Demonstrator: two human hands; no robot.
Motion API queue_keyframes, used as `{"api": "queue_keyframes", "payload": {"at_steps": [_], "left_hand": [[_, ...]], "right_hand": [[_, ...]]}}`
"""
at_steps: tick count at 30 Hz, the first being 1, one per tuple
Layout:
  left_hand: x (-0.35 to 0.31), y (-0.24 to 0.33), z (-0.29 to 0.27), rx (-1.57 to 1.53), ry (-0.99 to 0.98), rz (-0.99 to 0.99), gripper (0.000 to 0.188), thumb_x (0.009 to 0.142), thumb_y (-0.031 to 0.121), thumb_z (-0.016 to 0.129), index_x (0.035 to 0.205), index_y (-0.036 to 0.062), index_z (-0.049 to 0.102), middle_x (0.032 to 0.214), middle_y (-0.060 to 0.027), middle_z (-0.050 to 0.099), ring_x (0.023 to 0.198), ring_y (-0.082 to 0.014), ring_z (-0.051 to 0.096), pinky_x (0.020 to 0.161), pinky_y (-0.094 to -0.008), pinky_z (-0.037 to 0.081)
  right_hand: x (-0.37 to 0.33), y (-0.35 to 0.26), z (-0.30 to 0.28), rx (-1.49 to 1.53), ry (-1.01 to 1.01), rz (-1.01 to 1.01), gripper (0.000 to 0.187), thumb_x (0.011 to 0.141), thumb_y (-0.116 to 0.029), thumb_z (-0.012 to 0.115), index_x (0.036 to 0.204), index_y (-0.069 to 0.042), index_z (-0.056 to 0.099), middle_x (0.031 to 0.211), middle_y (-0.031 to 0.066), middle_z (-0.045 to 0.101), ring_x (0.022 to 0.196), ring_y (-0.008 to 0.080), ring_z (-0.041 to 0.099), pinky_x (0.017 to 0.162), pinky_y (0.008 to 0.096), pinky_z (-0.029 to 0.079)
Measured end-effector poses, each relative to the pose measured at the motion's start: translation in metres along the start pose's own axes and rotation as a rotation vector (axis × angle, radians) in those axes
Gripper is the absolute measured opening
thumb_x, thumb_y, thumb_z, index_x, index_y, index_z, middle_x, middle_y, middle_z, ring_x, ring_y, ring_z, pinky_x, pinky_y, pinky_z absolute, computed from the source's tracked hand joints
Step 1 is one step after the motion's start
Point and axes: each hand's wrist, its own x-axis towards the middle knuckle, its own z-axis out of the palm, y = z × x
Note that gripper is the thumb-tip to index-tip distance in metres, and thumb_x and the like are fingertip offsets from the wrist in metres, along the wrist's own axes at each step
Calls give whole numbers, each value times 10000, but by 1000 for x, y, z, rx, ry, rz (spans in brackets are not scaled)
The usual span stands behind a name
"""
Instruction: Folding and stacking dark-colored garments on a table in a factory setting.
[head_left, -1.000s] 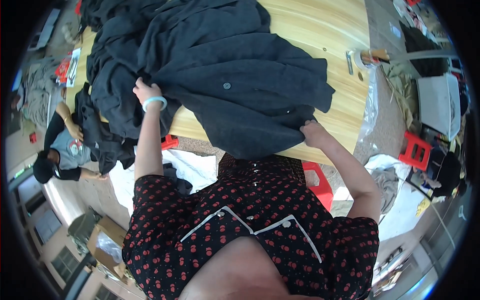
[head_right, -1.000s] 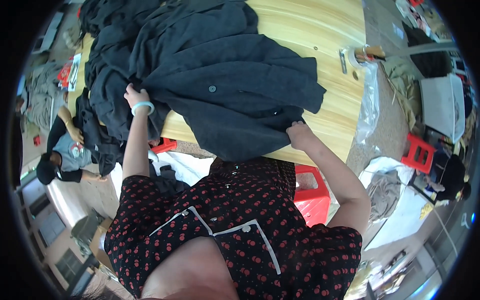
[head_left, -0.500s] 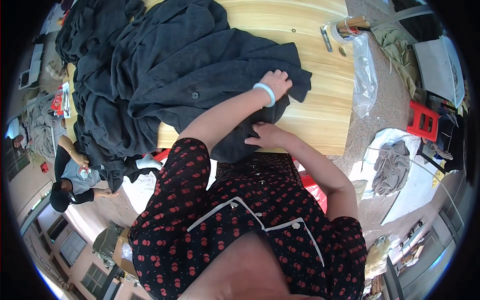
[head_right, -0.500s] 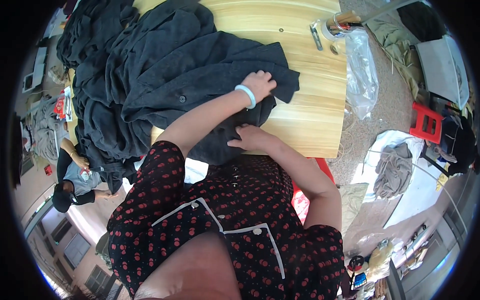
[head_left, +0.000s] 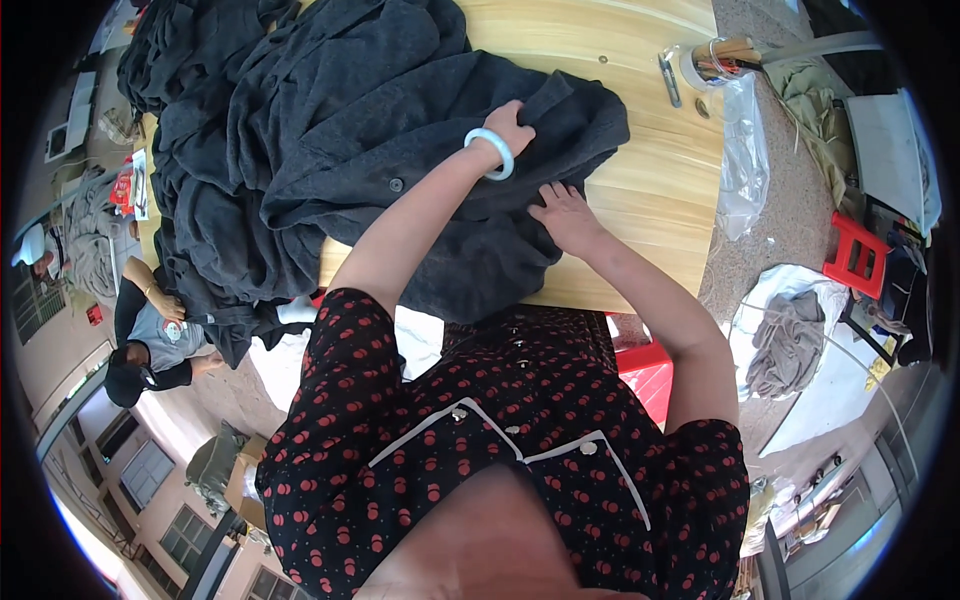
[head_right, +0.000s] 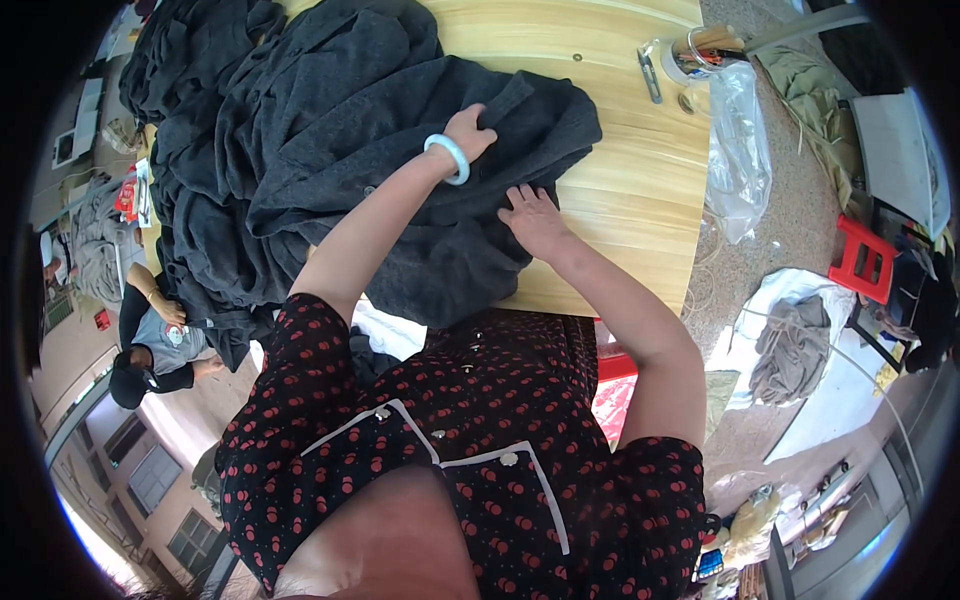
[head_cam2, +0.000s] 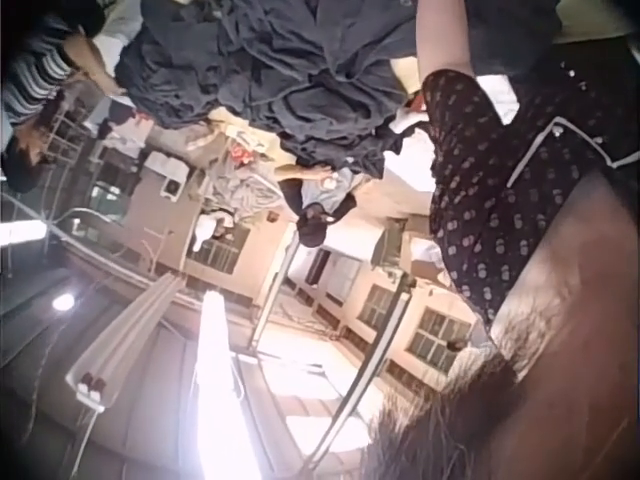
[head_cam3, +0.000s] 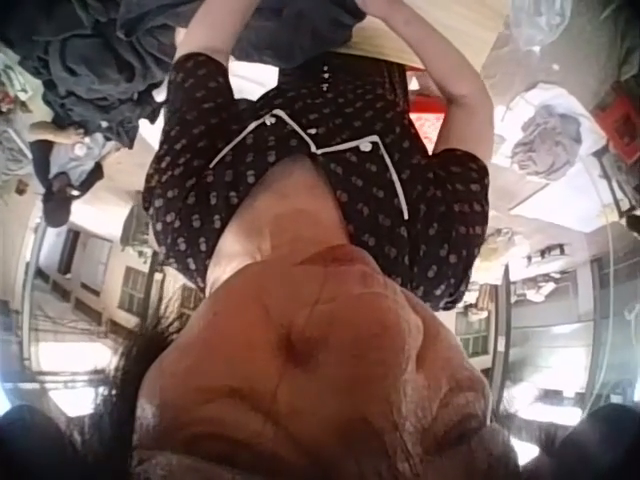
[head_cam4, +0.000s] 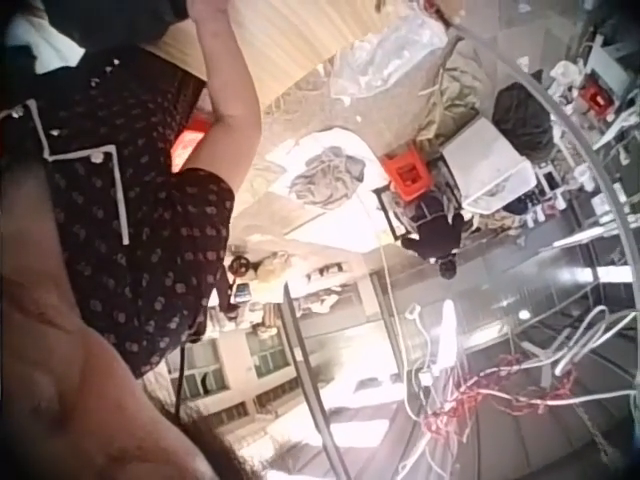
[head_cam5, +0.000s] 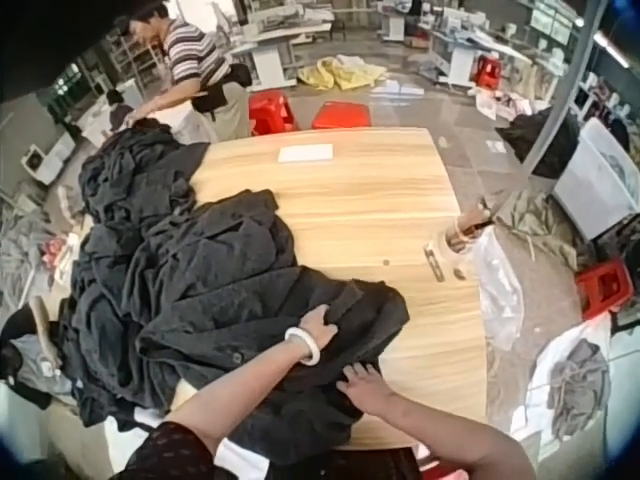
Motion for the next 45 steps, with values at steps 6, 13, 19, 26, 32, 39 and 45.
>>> {"api": "queue_keyframes", "payload": {"at_steps": [6, 13, 19, 26, 32, 39, 45], "left_hand": [[22, 4, 11, -55, 85, -64, 492, 711, 332, 585, 1065, 0, 510, 1031, -220, 538, 987, -349, 496, 864, -361, 385], [31, 21, 7, -157, -4, -73, 436, 729, 306, 572, 1022, -16, 542, 1004, -223, 554, 963, -342, 513, 839, -354, 395], [23, 21, -5, -464, -48, -51, 388, 740, 257, 574, 1006, -24, 552, 966, -190, 584, 908, -298, 553, 805, -321, 409], [-6, 43, -26, -532, -98, -50, 322, 775, 162, 570, 1024, -38, 536, 923, -98, 601, 803, -154, 563, 745, -253, 437], [-33, 53, -39, -537, -71, -24, 384, 765, 188, 576, 1058, -51, 510, 962, -128, 590, 853, -176, 563, 776, -252, 429], [-40, 32, -38, -449, -21, 27, 417, 758, 205, 580, 1075, -55, 502, 993, -148, 584, 916, -208, 556, 817, -265, 412], [-41, 38, -33, -478, -101, 54, 413, 756, 209, 582, 1067, -53, 509, 1005, -149, 582, 929, -213, 554, 819, -272, 410]], "right_hand": [[-11, 1, 7, 27, -98, -35, 366, 751, -74, 467, 1107, -136, 519, 1020, 135, 441, 948, 291, 486, 824, 355, 403], [26, 6, -3, 225, -503, 142, 437, 772, -34, 401, 1185, -165, 462, 1107, 181, 493, 1001, 295, 512, 838, 350, 420], [11, -1, 2, 154, -273, 180, 387, 757, -53, 436, 1128, -141, 498, 1068, 199, 494, 887, 320, 553, 807, 350, 433], [-21, 18, 19, -73, -96, 59, 425, 736, -34, 460, 1150, -131, 470, 1012, 185, 462, 815, 299, 572, 767, 340, 454], [-26, 12, 21, -83, -156, 1, 442, 698, -10, 497, 1127, -119, 483, 1003, 162, 462, 867, 291, 544, 754, 337, 457], [-57, -11, 21, 80, -104, 48, 442, 663, -30, 540, 1095, -120, 501, 930, 131, 468, 836, 291, 535, 723, 343, 462], [-62, -17, 27, -23, -275, 60, 343, 696, -78, 523, 1038, -89, 498, 894, 149, 491, 791, 293, 558, 673, 363, 467]]}}
